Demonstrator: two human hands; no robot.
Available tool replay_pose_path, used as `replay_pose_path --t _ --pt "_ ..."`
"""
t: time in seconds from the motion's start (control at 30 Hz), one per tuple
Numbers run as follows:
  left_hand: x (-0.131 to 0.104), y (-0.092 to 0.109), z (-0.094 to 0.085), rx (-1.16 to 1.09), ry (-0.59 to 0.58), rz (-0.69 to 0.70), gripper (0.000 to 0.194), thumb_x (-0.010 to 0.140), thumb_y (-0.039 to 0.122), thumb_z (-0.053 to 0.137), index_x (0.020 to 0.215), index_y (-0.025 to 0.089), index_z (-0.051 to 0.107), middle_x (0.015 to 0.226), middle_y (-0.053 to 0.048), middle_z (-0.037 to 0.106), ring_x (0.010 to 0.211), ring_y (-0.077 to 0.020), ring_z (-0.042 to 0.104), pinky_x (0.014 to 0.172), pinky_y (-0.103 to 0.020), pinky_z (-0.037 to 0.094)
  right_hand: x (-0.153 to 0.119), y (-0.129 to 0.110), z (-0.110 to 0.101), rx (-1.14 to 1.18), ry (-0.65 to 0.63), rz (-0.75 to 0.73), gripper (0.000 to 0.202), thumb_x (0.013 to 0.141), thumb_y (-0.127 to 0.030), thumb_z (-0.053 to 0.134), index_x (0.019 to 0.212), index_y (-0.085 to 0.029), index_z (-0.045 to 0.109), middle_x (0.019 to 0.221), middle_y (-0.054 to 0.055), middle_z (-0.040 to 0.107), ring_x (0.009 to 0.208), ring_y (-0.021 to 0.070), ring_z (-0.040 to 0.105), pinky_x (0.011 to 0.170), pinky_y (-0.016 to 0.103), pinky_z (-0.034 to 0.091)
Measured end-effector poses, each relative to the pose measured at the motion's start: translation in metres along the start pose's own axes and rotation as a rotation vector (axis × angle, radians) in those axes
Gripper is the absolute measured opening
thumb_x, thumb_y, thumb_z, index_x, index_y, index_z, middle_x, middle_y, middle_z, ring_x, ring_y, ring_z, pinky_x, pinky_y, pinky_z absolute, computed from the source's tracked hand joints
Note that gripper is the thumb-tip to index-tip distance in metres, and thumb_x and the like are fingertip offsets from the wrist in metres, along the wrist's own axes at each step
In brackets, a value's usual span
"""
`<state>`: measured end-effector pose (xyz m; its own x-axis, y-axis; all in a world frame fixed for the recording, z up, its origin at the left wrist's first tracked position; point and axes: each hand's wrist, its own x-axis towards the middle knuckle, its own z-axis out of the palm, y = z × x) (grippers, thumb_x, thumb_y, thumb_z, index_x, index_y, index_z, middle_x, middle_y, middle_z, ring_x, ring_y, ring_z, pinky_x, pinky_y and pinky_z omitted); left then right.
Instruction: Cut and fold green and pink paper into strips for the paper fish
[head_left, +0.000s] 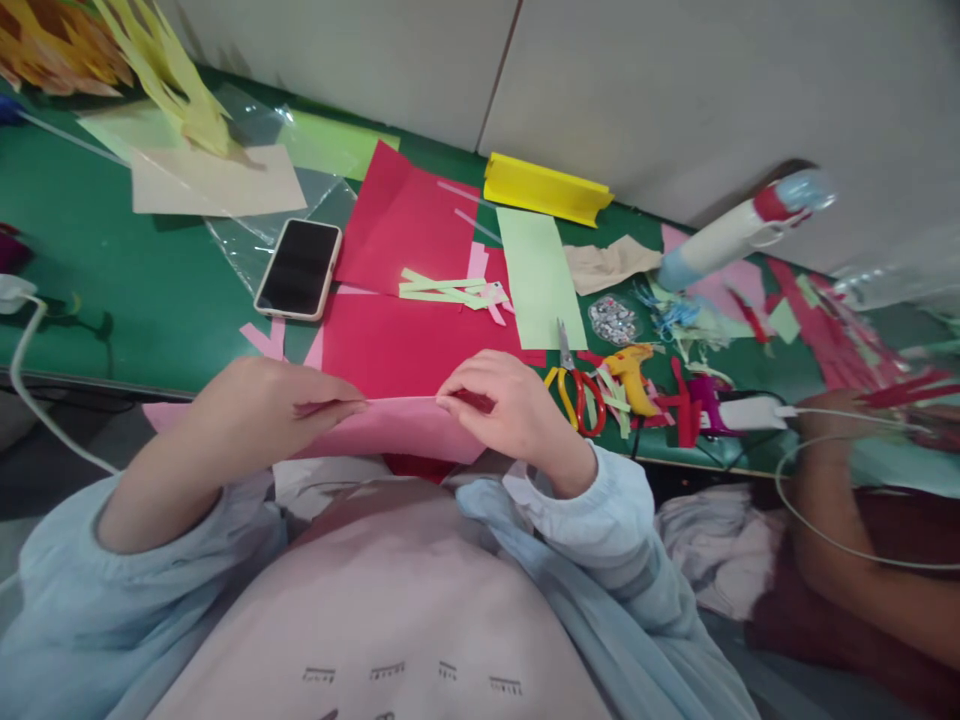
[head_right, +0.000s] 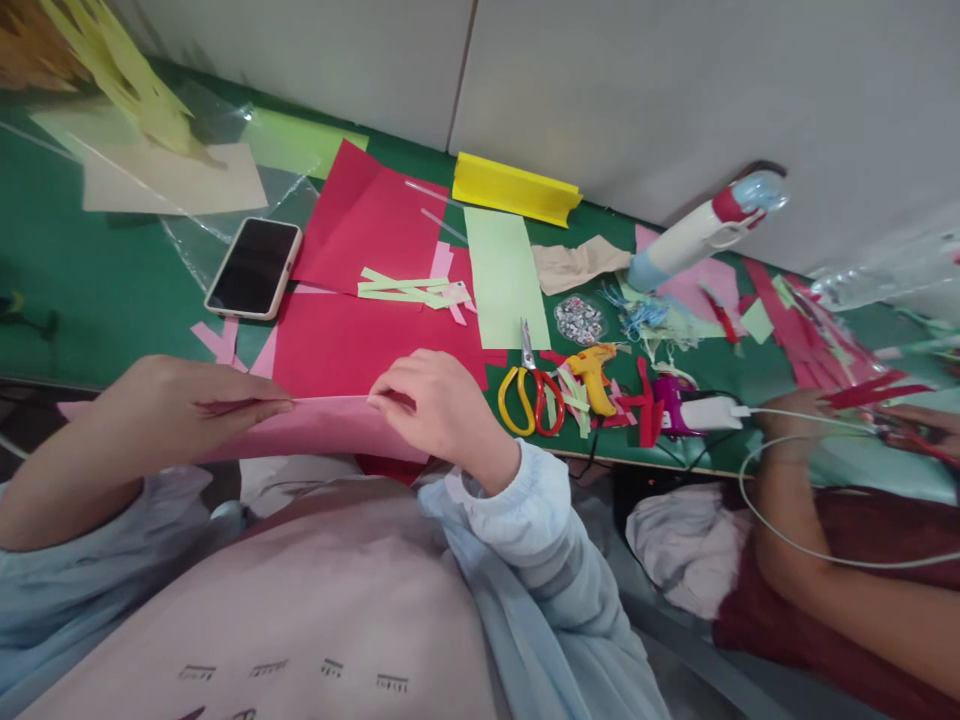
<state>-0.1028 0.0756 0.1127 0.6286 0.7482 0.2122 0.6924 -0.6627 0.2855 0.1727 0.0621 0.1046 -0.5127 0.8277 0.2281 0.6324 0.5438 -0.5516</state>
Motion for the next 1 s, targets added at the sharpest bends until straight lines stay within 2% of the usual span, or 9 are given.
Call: replay_pose_path --t 0.1,0.2,0.4,0.5,0.63,0.8,0.9,1.0 --pt "-0.002 -0.003 -0.003 0.052 0.069 0.057 0.042 0.097 0.034 0.043 0.079 0.021 0.079 0.073 0.000 0.078 0.054 -0.0133 0.070 0.048 -0.020 0.044 -0.006 0.003 -0.003 0.020 0.018 0.010 0.015 0.092 -0.026 0.062 0.084 -0.017 0.070 0.083 0.005 0.072 0.080 0.0159 0.060 0.079 0.030 0.045" --pt "-0.005 -0.005 -0.006 0.050 0.100 0.068 0.044 0.098 0.036 0.042 0.077 0.023 0.079 0.074 0.002 0.079 0.055 -0.0110 0.069 0.050 -0.019 0.046 -0.012 0.006 -0.005 0.042 0.068 0.047 0.016 0.090 -0.032 0.066 0.093 -0.017 0.071 0.091 0.005 0.073 0.084 0.0166 0.063 0.082 0.030 0.048" --pt "-0.010 -0.007 -0.007 0.070 0.108 0.045 0.044 0.099 0.035 0.041 0.077 0.023 0.078 0.078 0.002 0.079 0.064 -0.0114 0.072 0.056 -0.019 0.049 -0.019 0.008 -0.004 0.083 0.176 0.037 0.019 0.088 -0.031 0.069 0.101 -0.018 0.073 0.093 0.006 0.074 0.084 0.0161 0.066 0.082 0.030 0.052" --pt "-0.011 -0.009 -0.005 0.074 0.087 0.015 0.044 0.098 0.039 0.041 0.079 0.023 0.076 0.077 0.001 0.079 0.058 -0.0117 0.069 0.053 -0.020 0.046 -0.019 0.005 -0.002 0.067 0.179 0.029 0.017 0.090 -0.030 0.067 0.099 -0.018 0.075 0.090 0.006 0.075 0.082 0.0158 0.065 0.081 0.029 0.053" --pt "-0.005 -0.007 0.003 0.101 0.050 -0.031 0.035 0.095 0.035 0.045 0.087 0.022 0.076 0.075 -0.001 0.078 0.057 -0.0156 0.067 0.054 -0.025 0.044 -0.018 0.004 0.001 0.034 0.160 0.034 0.018 0.092 -0.031 0.063 0.097 -0.018 0.076 0.089 0.006 0.076 0.083 0.0164 0.065 0.080 0.029 0.053" --pt "0.013 0.007 0.020 0.031 -0.010 -0.018 0.031 0.095 0.036 0.047 0.094 0.024 0.076 0.082 -0.002 0.077 0.068 -0.0172 0.068 0.058 -0.025 0.041 -0.013 0.001 0.006 0.021 0.137 0.025 0.021 0.095 -0.032 0.060 0.093 -0.018 0.076 0.088 0.005 0.076 0.080 0.0153 0.063 0.078 0.028 0.050" --pt "0.024 0.020 0.027 -0.018 -0.078 -0.003 0.032 0.097 0.036 0.047 0.091 0.022 0.075 0.079 -0.002 0.076 0.064 -0.0153 0.065 0.056 -0.024 0.037 -0.009 -0.003 0.010 0.005 0.106 0.030 0.023 0.096 -0.030 0.058 0.090 -0.018 0.077 0.086 0.004 0.076 0.078 0.0150 0.063 0.077 0.027 0.048" --pt "0.031 0.029 0.029 -0.050 -0.098 0.016 0.035 0.097 0.033 0.044 0.085 0.021 0.074 0.074 -0.001 0.075 0.060 -0.0126 0.062 0.053 -0.023 0.033 -0.008 -0.006 0.013 -0.012 0.082 0.037 0.024 0.096 -0.031 0.058 0.091 -0.019 0.077 0.089 0.004 0.077 0.080 0.0154 0.064 0.077 0.027 0.048"
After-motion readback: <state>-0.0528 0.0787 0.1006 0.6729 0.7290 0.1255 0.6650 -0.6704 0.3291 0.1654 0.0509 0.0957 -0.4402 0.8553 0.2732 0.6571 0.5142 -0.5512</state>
